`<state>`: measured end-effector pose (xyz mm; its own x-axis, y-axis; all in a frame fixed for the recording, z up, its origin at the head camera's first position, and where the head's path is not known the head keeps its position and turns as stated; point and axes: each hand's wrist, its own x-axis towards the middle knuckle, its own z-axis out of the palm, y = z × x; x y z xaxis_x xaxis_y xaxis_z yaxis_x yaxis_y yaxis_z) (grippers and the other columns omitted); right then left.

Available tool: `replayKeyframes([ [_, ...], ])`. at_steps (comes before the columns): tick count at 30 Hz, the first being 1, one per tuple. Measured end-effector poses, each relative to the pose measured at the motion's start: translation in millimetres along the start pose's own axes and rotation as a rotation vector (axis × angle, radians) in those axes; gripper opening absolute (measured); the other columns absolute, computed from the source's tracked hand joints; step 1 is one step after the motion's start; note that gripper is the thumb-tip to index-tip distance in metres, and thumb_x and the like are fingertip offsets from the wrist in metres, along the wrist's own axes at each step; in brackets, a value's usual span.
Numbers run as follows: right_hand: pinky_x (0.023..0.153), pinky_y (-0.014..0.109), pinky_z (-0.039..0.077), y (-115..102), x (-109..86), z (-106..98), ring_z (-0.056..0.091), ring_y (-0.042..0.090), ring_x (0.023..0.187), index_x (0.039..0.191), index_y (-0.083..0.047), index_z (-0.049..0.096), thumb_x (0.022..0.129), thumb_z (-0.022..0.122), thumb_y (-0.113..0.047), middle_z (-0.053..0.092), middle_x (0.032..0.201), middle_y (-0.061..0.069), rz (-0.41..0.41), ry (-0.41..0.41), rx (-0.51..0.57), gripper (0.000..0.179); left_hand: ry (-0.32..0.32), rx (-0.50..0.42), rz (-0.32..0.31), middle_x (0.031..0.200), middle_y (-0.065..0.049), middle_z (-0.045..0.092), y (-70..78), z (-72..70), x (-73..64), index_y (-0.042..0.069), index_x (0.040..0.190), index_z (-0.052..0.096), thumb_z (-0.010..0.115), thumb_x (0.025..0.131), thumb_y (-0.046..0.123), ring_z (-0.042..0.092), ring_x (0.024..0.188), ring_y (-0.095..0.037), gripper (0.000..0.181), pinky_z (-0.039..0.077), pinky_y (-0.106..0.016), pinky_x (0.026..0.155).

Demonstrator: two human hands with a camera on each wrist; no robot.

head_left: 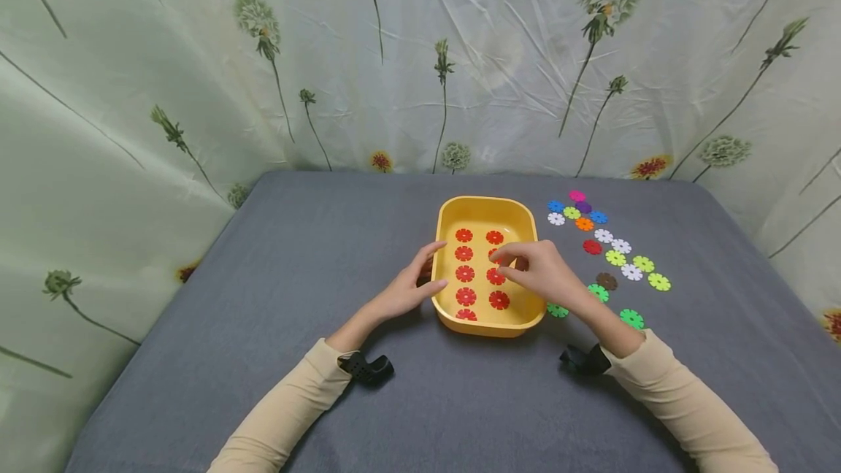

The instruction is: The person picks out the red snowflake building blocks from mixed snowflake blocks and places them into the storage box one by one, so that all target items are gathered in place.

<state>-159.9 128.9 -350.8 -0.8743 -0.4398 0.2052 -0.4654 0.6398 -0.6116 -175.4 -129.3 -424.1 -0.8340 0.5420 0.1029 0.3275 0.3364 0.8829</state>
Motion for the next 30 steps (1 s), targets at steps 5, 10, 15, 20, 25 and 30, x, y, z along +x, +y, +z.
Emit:
replayKeyframes([
  [5, 0.053, 0.019, 0.042, 3.9, -2.7, -8.2, 0.049, 0.01, 0.059, 0.097, -0.007, 0.072, 0.081, 0.068, -0.004, 0.07, 0.081, 0.007, 0.032, 0.049, 0.005, 0.016, -0.003, -0.006, 0.001, 0.145, -0.016, 0.04, 0.3, 0.1, 0.1, 0.021, 0.149, 0.017, 0.056, 0.093, 0.027, 0.047, 0.129, -0.028, 0.069, 0.039, -0.046, 0.106],
  [10, 0.051, 0.019, 0.04, 8.1, -5.6, -14.2, 0.047, 0.009, 0.057, 0.096, -0.008, 0.072, 0.082, 0.068, -0.004, 0.07, 0.08, 0.007, 0.038, 0.09, -0.011, 0.016, -0.007, -0.01, 0.015, 0.146, -0.016, 0.039, -0.6, -0.3, 0.2, 0.02, 0.149, 0.016, 0.056, 0.093, 0.025, 0.047, 0.129, -0.028, 0.068, 0.039, -0.046, 0.106],
  [15, 0.051, 0.019, 0.041, 11.8, -8.4, -19.7, 0.047, 0.009, 0.057, 0.098, -0.006, 0.071, 0.082, 0.068, -0.004, 0.07, 0.082, 0.009, 0.051, 0.11, -0.006, 0.017, -0.012, -0.02, 0.016, 0.146, -0.017, 0.039, -2.6, 0.0, 0.6, 0.019, 0.148, 0.016, 0.055, 0.094, 0.023, 0.047, 0.129, -0.028, 0.068, 0.039, -0.046, 0.106],
  [20, 0.055, 0.017, 0.043, 17.0, -10.0, -26.4, 0.05, 0.009, 0.061, 0.101, -0.003, 0.07, 0.082, 0.068, -0.003, 0.07, 0.084, 0.012, 0.072, 0.128, 0.009, 0.019, -0.01, -0.014, 0.003, 0.146, -0.016, 0.038, -2.6, 0.2, 0.5, 0.019, 0.149, 0.016, 0.056, 0.093, 0.026, 0.046, 0.13, -0.028, 0.068, 0.038, -0.046, 0.107],
  [25, 0.057, 0.015, 0.046, 24.1, -11.7, -33.7, 0.053, 0.008, 0.063, 0.103, -0.001, 0.069, 0.082, 0.068, -0.003, 0.069, 0.085, 0.014, 0.096, 0.176, 0.03, 0.021, -0.009, -0.015, 0.001, 0.146, -0.015, 0.038, -1.2, 0.2, 0.8, 0.019, 0.149, 0.016, 0.056, 0.093, 0.027, 0.046, 0.13, -0.028, 0.069, 0.038, -0.047, 0.107],
  [30, 0.055, 0.016, 0.046, 30.5, -14.8, -38.4, 0.052, 0.005, 0.061, 0.102, -0.001, 0.069, 0.082, 0.069, -0.004, 0.069, 0.084, 0.013, 0.092, 0.208, 0.015, 0.021, -0.01, -0.017, 0.006, 0.146, -0.016, 0.039, -1.8, 0.0, 1.2, 0.018, 0.149, 0.016, 0.056, 0.093, 0.024, 0.047, 0.129, -0.028, 0.068, 0.038, -0.047, 0.106],
])
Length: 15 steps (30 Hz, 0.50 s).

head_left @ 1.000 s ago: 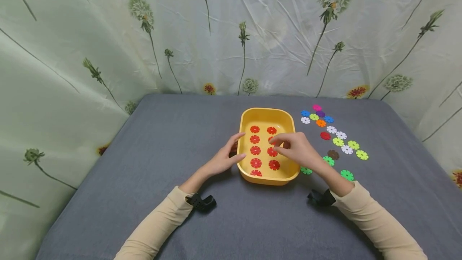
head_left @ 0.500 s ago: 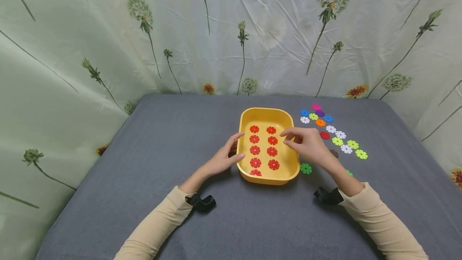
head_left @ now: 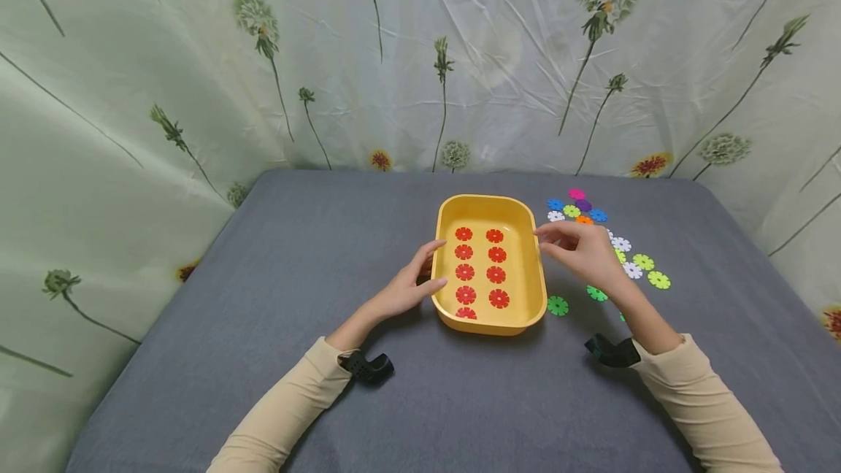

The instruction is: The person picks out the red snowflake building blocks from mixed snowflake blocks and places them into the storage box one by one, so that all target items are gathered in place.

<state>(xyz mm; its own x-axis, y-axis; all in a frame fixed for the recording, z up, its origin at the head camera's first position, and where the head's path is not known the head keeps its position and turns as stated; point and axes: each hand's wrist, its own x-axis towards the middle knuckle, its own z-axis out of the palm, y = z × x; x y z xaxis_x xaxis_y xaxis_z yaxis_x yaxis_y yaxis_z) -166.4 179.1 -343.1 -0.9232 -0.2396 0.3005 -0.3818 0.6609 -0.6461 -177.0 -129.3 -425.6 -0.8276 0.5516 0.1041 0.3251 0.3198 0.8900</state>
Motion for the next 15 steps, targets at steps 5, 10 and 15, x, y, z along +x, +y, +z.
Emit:
replayKeyframes([
  [5, 0.055, 0.017, 0.045, 5.2, -0.4, -4.5, 0.05, 0.004, 0.062, 0.103, -0.002, 0.069, 0.083, 0.068, -0.007, 0.068, 0.085, 0.014, 0.018, 0.016, -0.029, 0.02, 0.002, 0.0, 0.004, 0.146, -0.016, 0.039, -0.7, 0.0, 0.1, 0.019, 0.149, 0.016, 0.056, 0.093, 0.024, 0.047, 0.129, -0.028, 0.068, 0.038, -0.046, 0.106],
  [10, 0.054, 0.018, 0.045, 13.0, -0.3, -10.2, 0.05, 0.003, 0.063, 0.104, -0.006, 0.069, 0.084, 0.068, -0.01, 0.069, 0.089, 0.013, 0.062, 0.029, -0.057, 0.021, 0.001, -0.001, 0.001, 0.146, -0.015, 0.038, -1.0, 0.5, -0.3, 0.021, 0.148, 0.016, 0.056, 0.093, 0.027, 0.047, 0.129, -0.028, 0.068, 0.038, -0.046, 0.106],
  [15, 0.053, 0.018, 0.044, 22.5, 0.8, -16.0, 0.05, -0.001, 0.062, 0.105, -0.007, 0.068, 0.085, 0.067, -0.011, 0.07, 0.091, 0.015, 0.094, 0.051, -0.071, 0.021, -0.001, -0.003, 0.002, 0.146, -0.016, 0.038, 0.2, 0.4, -0.1, 0.02, 0.149, 0.016, 0.056, 0.093, 0.024, 0.046, 0.129, -0.029, 0.068, 0.038, -0.047, 0.107],
])
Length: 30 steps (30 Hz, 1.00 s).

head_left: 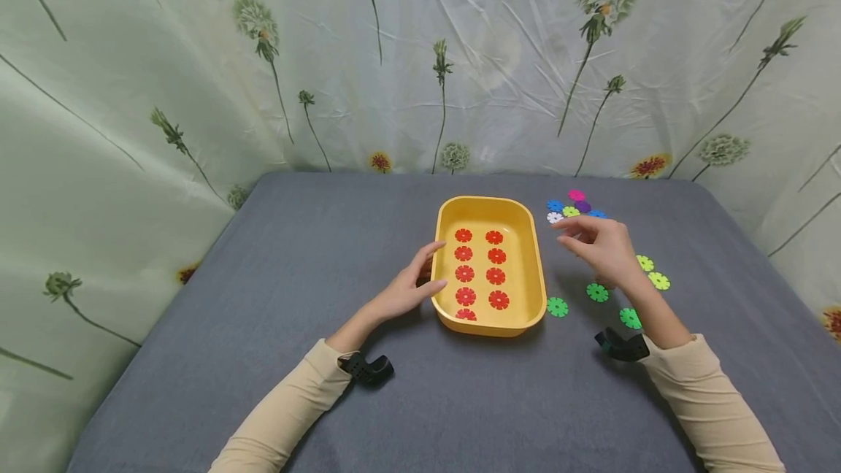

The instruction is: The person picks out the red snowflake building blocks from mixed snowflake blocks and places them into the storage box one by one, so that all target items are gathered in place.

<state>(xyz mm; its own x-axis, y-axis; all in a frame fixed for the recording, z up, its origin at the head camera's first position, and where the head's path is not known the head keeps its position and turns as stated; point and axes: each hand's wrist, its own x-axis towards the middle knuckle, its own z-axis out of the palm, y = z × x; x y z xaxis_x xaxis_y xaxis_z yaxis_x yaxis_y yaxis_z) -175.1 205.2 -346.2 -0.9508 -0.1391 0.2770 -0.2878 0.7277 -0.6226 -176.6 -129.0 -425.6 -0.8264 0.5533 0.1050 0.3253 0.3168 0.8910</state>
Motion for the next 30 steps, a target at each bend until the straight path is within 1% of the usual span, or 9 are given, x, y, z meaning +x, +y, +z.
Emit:
replayKeyframes([
  [4, 0.053, 0.018, 0.044, 7.9, 2.8, -1.8, 0.05, 0.0, 0.06, 0.106, -0.005, 0.068, 0.085, 0.067, -0.011, 0.07, 0.092, 0.017, 0.024, 0.009, -0.02, 0.021, -0.004, 0.003, 0.001, 0.146, -0.016, 0.038, -1.0, 0.2, 0.2, 0.02, 0.149, 0.015, 0.055, 0.094, 0.023, 0.047, 0.129, -0.029, 0.068, 0.039, -0.047, 0.106],
  [12, 0.051, 0.018, 0.042, 19.1, 5.3, -6.2, 0.05, 0.003, 0.059, 0.107, -0.004, 0.067, 0.087, 0.065, -0.013, 0.068, 0.092, 0.02, 0.065, 0.003, -0.042, 0.022, 0.0, 0.002, -0.012, 0.145, -0.015, 0.04, 0.2, 0.1, -0.1, 0.02, 0.149, 0.017, 0.056, 0.093, 0.03, 0.047, 0.128, -0.027, 0.069, 0.039, -0.046, 0.105],
  [20, 0.051, 0.018, 0.043, 30.1, 9.8, -7.9, 0.048, -0.001, 0.057, 0.108, 0.0, 0.066, 0.087, 0.064, -0.012, 0.067, 0.093, 0.023, 0.115, -0.004, -0.053, 0.024, 0.001, -0.003, -0.013, 0.144, -0.015, 0.04, 0.7, -0.1, 0.0, 0.019, 0.149, 0.017, 0.056, 0.093, 0.029, 0.048, 0.127, -0.027, 0.068, 0.039, -0.046, 0.105],
  [25, 0.05, 0.018, 0.044, 36.8, 10.9, -8.9, 0.049, -0.004, 0.057, 0.109, 0.002, 0.065, 0.087, 0.064, -0.012, 0.066, 0.098, 0.026, 0.139, -0.006, -0.029, 0.026, -0.001, -0.003, -0.009, 0.144, -0.015, 0.04, 0.3, 0.2, 0.2, 0.019, 0.149, 0.017, 0.056, 0.093, 0.029, 0.048, 0.127, -0.027, 0.069, 0.039, -0.046, 0.105],
  [28, 0.051, 0.019, 0.045, 42.1, 11.4, -8.8, 0.051, -0.003, 0.059, 0.109, 0.002, 0.066, 0.086, 0.065, -0.014, 0.067, 0.097, 0.025, 0.157, 0.0, -0.009, 0.027, -0.002, -0.006, -0.006, 0.144, -0.015, 0.04, -0.3, 0.2, 0.4, 0.018, 0.149, 0.017, 0.056, 0.093, 0.028, 0.048, 0.127, -0.027, 0.069, 0.039, -0.046, 0.105],
  [29, 0.05, 0.022, 0.045, 44.7, 12.0, -8.0, 0.051, -0.001, 0.058, 0.107, 0.001, 0.067, 0.086, 0.066, -0.015, 0.068, 0.095, 0.021, 0.173, 0.008, 0.0, 0.027, -0.001, -0.007, -0.005, 0.144, -0.015, 0.04, -0.2, 0.2, 0.4, 0.018, 0.149, 0.017, 0.056, 0.093, 0.027, 0.048, 0.127, -0.027, 0.069, 0.039, -0.045, 0.105],
  [30, 0.049, 0.024, 0.045, 47.6, 12.7, -7.5, 0.052, 0.0, 0.058, 0.106, 0.001, 0.067, 0.085, 0.067, -0.015, 0.069, 0.092, 0.019, 0.172, 0.013, 0.006, 0.026, -0.001, -0.009, -0.005, 0.144, -0.015, 0.04, -0.1, 0.2, 0.3, 0.018, 0.149, 0.017, 0.056, 0.093, 0.026, 0.048, 0.127, -0.027, 0.068, 0.039, -0.045, 0.105],
])
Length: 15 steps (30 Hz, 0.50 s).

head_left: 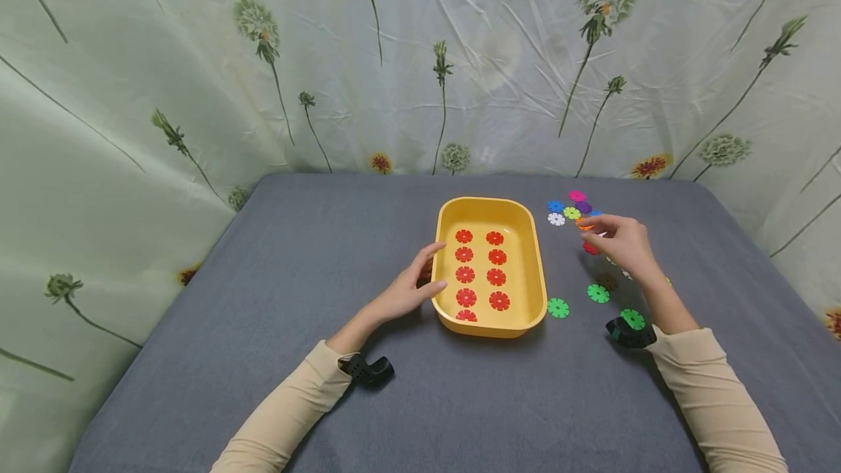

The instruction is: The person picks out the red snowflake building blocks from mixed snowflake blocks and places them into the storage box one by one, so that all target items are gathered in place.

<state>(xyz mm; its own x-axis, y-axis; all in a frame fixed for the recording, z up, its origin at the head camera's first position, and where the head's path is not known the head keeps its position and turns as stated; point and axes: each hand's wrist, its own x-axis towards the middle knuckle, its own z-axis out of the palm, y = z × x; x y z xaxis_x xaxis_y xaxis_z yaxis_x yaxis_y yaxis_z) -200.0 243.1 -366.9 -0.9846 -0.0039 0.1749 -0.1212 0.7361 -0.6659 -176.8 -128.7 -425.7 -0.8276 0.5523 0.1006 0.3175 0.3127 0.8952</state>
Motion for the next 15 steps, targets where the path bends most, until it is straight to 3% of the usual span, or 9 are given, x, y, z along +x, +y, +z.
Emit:
replayKeyframes([
  [5, 0.049, 0.038, 0.045, 13.4, 6.8, 2.2, 0.052, 0.004, 0.059, 0.1, -0.004, 0.068, 0.082, 0.068, -0.017, 0.068, 0.078, 0.002, 0.043, 0.015, -0.021, 0.022, 0.002, 0.002, -0.002, 0.143, -0.016, 0.041, 0.8, 0.5, -0.8, 0.017, 0.149, 0.017, 0.056, 0.093, 0.023, 0.048, 0.127, -0.027, 0.068, 0.039, -0.045, 0.105],
  [11, 0.057, 0.024, 0.046, 16.7, 6.9, -7.1, 0.054, 0.007, 0.068, 0.109, 0.003, 0.064, 0.087, 0.062, -0.019, 0.066, 0.095, 0.023, 0.059, -0.1, -0.069, 0.031, 0.0, 0.007, -0.002, 0.144, -0.016, 0.041, -0.7, 0.7, -0.3, 0.017, 0.148, 0.017, 0.056, 0.093, 0.018, 0.049, 0.127, -0.027, 0.068, 0.04, -0.044, 0.104],
  [15, 0.059, 0.022, 0.047, 19.2, 6.9, -10.0, 0.056, 0.005, 0.066, 0.113, 0.004, 0.062, 0.088, 0.061, -0.02, 0.066, 0.096, 0.023, 0.113, -0.14, -0.073, 0.035, -0.007, -0.003, 0.003, 0.145, -0.019, 0.039, -0.1, 0.0, 0.4, 0.015, 0.149, 0.015, 0.055, 0.093, 0.014, 0.047, 0.128, -0.031, 0.068, 0.038, -0.046, 0.105],
])
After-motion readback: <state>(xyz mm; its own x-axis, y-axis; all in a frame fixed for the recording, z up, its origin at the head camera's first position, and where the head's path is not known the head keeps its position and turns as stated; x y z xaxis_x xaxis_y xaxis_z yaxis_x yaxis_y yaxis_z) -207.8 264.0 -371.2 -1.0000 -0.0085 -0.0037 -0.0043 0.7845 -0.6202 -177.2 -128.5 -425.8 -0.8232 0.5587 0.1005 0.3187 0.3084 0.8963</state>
